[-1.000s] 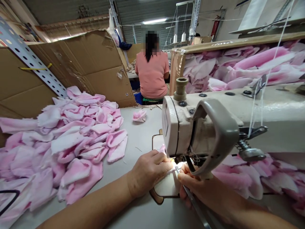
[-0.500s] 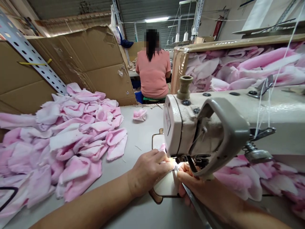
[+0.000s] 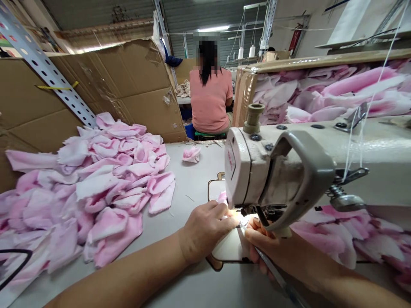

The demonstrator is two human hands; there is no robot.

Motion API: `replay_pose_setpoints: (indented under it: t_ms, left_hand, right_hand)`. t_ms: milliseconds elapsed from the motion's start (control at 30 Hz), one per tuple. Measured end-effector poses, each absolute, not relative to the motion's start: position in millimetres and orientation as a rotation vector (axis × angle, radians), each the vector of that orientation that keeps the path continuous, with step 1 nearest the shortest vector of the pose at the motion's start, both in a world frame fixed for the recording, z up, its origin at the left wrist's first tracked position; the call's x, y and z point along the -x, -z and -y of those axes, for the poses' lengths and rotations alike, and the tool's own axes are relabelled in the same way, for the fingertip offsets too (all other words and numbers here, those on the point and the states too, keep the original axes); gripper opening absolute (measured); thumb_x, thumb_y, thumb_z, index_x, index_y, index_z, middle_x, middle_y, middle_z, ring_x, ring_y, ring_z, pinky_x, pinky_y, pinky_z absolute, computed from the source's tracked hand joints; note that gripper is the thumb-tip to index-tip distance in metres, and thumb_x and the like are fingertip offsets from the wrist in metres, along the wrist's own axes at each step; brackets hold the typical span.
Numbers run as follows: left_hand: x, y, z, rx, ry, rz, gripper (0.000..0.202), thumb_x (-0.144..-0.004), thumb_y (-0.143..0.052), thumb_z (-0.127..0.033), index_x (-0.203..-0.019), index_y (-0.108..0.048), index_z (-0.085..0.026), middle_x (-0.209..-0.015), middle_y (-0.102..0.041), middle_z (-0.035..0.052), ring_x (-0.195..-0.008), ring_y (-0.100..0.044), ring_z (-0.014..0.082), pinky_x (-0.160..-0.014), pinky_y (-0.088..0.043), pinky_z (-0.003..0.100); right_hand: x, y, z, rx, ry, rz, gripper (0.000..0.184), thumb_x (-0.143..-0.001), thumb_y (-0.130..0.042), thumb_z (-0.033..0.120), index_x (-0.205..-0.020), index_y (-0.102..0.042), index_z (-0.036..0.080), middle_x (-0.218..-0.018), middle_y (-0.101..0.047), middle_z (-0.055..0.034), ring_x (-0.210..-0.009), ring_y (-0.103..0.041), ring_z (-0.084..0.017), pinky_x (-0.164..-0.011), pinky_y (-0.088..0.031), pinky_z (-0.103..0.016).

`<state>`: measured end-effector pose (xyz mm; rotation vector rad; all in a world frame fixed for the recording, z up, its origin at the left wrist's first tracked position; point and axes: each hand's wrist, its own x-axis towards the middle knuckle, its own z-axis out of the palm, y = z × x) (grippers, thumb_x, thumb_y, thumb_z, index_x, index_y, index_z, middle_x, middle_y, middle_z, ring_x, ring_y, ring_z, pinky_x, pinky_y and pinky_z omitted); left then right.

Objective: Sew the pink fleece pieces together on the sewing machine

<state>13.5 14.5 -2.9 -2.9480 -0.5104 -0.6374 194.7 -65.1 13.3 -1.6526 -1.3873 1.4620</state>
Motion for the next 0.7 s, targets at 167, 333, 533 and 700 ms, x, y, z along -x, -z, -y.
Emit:
replay_pose_setpoints:
  t_ms: [167,333,533,700]
  left_hand:
    - [-14,1,-15,2.942,0.626,0.488,0.018,-0.084,-0.057,-0.036,-0.093,-0.059,-0.020,-0.081,-0.058,0.0027,-0.063,-0.051,0.0161,-0.058,-0.043,0.027]
    - [-15,-2,-13,2.935,0.692,0.514,0.012,-0.087,-0.048,-0.018,-0.090,-0.059,-0.020,-0.081,-0.059,0.0025,-0.063,-0.054,0.0145,-0.060,-0.044,0.025]
    - [-15,-8,-8,3.043,0.908,0.555,0.014,-0.088,-0.045,-0.017,-0.082,-0.058,-0.019,-0.077,-0.061,0.0009,-0.068,-0.058,0.0133,-0.063,-0.046,0.023]
    - [-14,-10,-6,3.032,0.912,0.561,0.016,-0.091,-0.045,-0.019,-0.088,-0.060,-0.019,-0.079,-0.063,0.0010,-0.072,-0.061,0.0136,-0.066,-0.048,0.024]
  right_hand:
    - [-218,-9,62,1.675,-1.098,1.817,0.012,-0.082,-0.045,0.021,-0.073,-0.053,0.022,-0.064,-0.060,0.0008,-0.058,-0.057,-0.014,-0.052,-0.042,-0.022]
    - [-238,-8,61,1.734,-0.573,2.165,0.020,-0.080,-0.046,0.016,-0.090,-0.063,0.021,-0.089,-0.067,-0.0091,-0.084,-0.061,-0.026,-0.071,-0.041,-0.035]
    - [-241,-7,64,1.807,-0.420,2.398,0.021,-0.084,-0.041,0.017,-0.072,-0.059,0.021,-0.069,-0.064,-0.0073,-0.065,-0.059,-0.024,-0.057,-0.031,-0.033]
    - [-241,-7,66,1.801,-0.411,2.360,0.021,-0.085,-0.042,0.019,-0.068,-0.054,0.022,-0.065,-0.061,-0.0033,-0.060,-0.057,-0.020,-0.054,-0.025,-0.031]
